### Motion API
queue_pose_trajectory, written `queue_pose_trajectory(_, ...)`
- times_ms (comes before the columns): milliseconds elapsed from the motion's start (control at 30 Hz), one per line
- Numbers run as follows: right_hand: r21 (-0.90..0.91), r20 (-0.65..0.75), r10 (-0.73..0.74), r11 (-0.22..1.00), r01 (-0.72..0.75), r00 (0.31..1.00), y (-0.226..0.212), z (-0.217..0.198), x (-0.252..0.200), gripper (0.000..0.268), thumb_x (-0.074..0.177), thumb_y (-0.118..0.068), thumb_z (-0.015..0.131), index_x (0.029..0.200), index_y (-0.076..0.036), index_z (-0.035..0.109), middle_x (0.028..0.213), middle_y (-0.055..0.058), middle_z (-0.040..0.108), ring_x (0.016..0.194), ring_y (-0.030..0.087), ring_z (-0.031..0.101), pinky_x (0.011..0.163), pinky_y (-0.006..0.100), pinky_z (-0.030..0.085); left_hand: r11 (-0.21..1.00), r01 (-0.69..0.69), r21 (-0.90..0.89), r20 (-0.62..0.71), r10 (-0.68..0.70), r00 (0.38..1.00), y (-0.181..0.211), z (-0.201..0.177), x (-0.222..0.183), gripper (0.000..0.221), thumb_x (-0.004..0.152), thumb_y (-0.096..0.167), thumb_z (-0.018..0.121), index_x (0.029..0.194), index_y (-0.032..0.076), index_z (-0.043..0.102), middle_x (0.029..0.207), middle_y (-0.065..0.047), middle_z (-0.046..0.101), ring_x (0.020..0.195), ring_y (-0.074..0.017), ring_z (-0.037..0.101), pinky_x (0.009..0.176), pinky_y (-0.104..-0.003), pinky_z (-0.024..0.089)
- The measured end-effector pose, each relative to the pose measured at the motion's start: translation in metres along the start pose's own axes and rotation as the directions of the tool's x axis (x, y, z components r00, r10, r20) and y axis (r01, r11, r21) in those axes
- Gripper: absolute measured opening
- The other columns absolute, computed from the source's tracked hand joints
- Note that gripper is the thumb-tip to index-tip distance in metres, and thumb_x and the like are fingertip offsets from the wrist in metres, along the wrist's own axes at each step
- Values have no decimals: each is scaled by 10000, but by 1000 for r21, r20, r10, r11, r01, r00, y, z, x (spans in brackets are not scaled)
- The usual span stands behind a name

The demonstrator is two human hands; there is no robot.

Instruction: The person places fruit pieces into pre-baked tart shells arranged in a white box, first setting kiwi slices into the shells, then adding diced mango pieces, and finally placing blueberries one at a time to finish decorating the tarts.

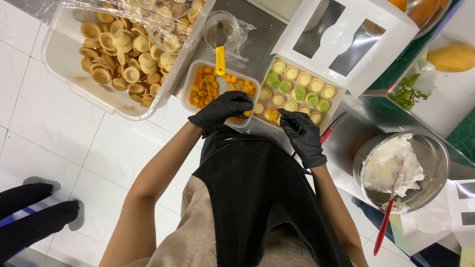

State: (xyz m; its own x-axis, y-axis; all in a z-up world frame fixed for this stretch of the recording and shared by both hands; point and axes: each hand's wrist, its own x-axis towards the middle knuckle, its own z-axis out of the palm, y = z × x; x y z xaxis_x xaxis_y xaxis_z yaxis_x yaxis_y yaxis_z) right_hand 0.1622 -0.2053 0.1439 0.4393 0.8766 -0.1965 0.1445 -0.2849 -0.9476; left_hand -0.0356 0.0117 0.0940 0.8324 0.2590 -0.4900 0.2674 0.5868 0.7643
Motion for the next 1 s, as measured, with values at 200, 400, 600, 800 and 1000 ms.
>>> queue_pose_trajectory(200, -124, 96, -23, 992, 34, 995, -31, 40, 24, 447, 924, -106, 791, 1352, -131, 665, 1160, 61, 689, 976, 143, 708, 850, 273, 584, 977, 155, -146, -85, -168, 982, 16, 12, -9, 314, 935, 186, 685, 1201, 20, 680, 1093, -41, 722, 1004, -140, 695, 900, -297, 592)
queue_pose_trajectory(400, -201, 132, -173, 960, 197, 976, -35, 68, 45, 546, 873, -156, 826, 1382, -138, 631, 1210, 96, 682, 993, 179, 710, 844, 299, 589, 942, 63, -329, -134, -112, 985, 8, 7, -16, 312, 973, 168, 678, 1235, -1, 670, 1127, -80, 716, 1030, -170, 687, 916, -296, 570)
queue_pose_trajectory(600, -186, 134, -79, 977, 103, 988, -10, 77, 59, 456, 908, -124, 798, 1343, -138, 664, 1194, 76, 715, 1004, 182, 725, 864, 301, 590, 933, -22, -359, -130, -27, 991, -13, 0, -8, 289, 984, 128, 668, 1226, -30, 670, 1131, -76, 715, 1045, -159, 690, 937, -293, 566)
queue_pose_trajectory(800, -144, 88, -141, 978, 153, 986, -32, 66, 53, 447, 859, -83, 833, 1284, -122, 701, 1170, 71, 727, 1023, 176, 715, 885, 293, 591, 958, -90, 273, -155, 136, 979, 11, 24, -16, 319, 1003, 179, 599, 1267, 15, 669, 1116, -69, 727, 1000, -135, 667, 861, -256, 553)
queue_pose_trajectory(1000, 48, 203, -175, 985, 169, 964, -32, 32, 49, 382, 898, -16, 801, 1263, -101, 726, 1181, 69, 723, 1059, 157, 699, 929, 287, 584, 728, 82, -681, -162, -259, 952, -3, 31, -10, 297, 1044, 150, 552, 1250, -50, 627, 1133, -135, 675, 967, -198, 682, 854, -305, 584)
